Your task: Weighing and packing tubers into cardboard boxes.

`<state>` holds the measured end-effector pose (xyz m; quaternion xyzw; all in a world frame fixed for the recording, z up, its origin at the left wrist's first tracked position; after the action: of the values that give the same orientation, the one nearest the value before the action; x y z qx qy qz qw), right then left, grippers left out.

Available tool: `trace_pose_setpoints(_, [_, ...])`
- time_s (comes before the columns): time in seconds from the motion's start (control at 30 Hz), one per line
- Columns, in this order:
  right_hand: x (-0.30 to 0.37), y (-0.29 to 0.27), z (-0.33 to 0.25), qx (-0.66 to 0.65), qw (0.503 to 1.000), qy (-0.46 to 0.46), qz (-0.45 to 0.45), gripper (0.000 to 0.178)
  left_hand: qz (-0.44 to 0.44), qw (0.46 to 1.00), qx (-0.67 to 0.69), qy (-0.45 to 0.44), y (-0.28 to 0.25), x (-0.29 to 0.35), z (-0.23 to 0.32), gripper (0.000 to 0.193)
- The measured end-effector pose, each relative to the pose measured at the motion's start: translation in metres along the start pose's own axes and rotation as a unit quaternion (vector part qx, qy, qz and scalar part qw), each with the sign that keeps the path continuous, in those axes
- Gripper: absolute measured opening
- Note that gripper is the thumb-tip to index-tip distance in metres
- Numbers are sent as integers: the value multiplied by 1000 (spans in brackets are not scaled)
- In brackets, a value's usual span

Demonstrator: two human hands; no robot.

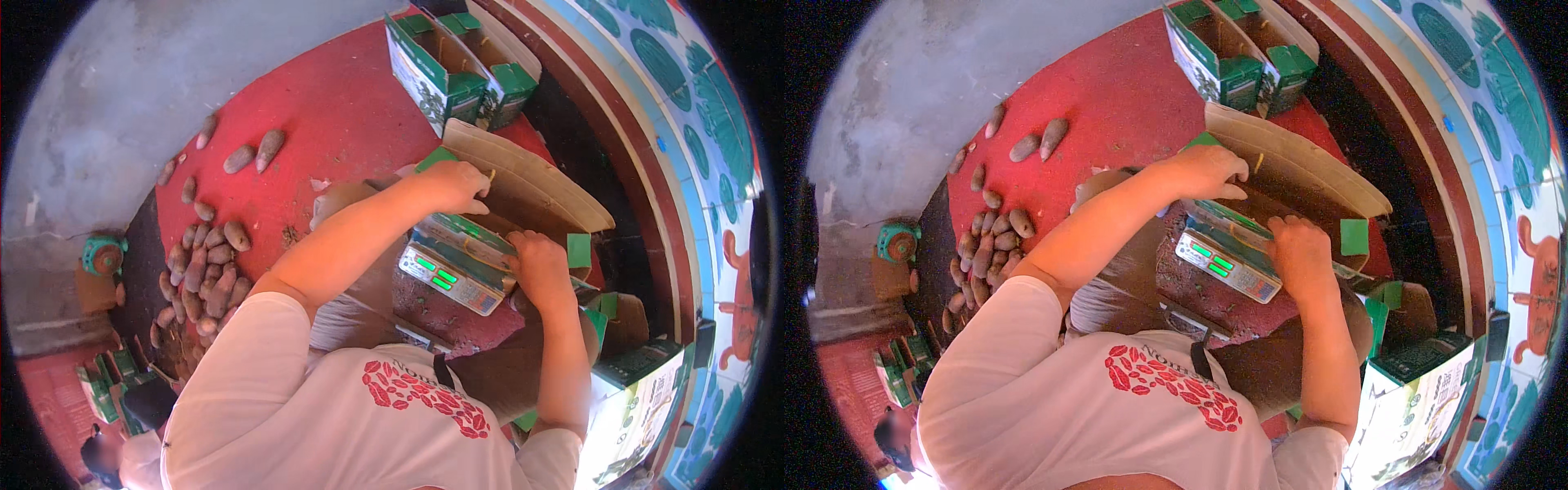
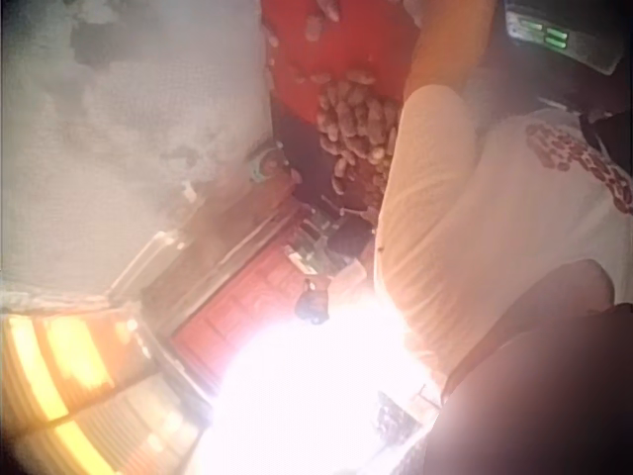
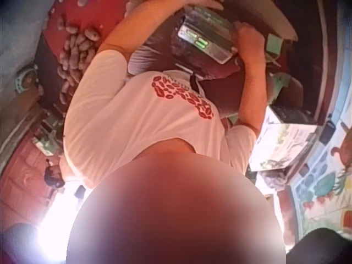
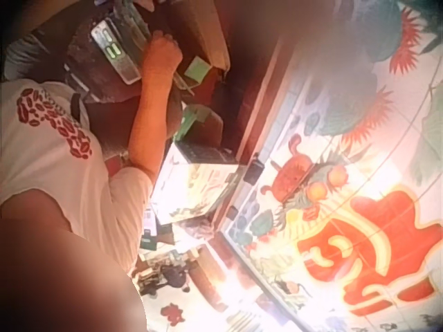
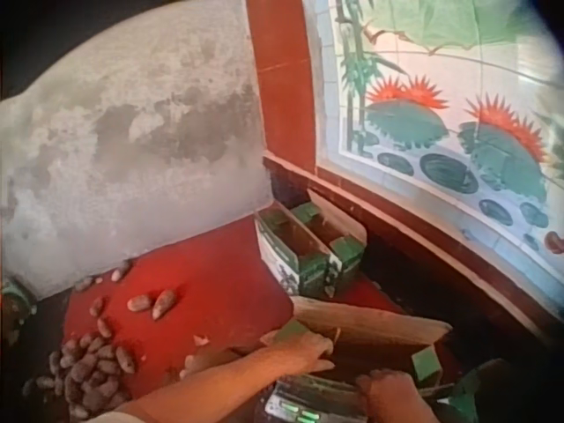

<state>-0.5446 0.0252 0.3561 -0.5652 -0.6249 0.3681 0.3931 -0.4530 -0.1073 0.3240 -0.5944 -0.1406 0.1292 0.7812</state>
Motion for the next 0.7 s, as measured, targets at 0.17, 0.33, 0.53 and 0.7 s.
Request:
trace_pose_setpoints(0.17, [-7, -3, -13, -10, 999, -29, 20, 18, 8, 1000, 3, -9, -4, 2, 2, 32])
trace_pose_setpoints(0.33, [-12, -2, -15, 6, 999, -49, 16, 10, 21, 1000, -6, -7, -8, 5, -2, 33])
trace_pose_setpoints(0.53, [-8, -2, -18, 30, 997, -66, 12, 4, 13, 999, -21, -28, -10, 8, -3, 33])
trace_pose_setpoints(0.7, [-6, -4, -16, 36, 997, -61, -8, 4, 44, 998, -20, -35, -15, 9, -2, 32])
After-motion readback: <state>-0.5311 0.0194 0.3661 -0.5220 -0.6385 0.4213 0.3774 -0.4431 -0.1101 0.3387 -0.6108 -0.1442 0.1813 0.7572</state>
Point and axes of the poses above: each hand's wrist, its own x-axis away from the middle knuckle, its own y-axis out of the palm, z = x × y, the point moved 6 cm from there along -x, towards the middle knuckle, and after that the axes turned 15 degrees about -x, right-handed, at the moved point
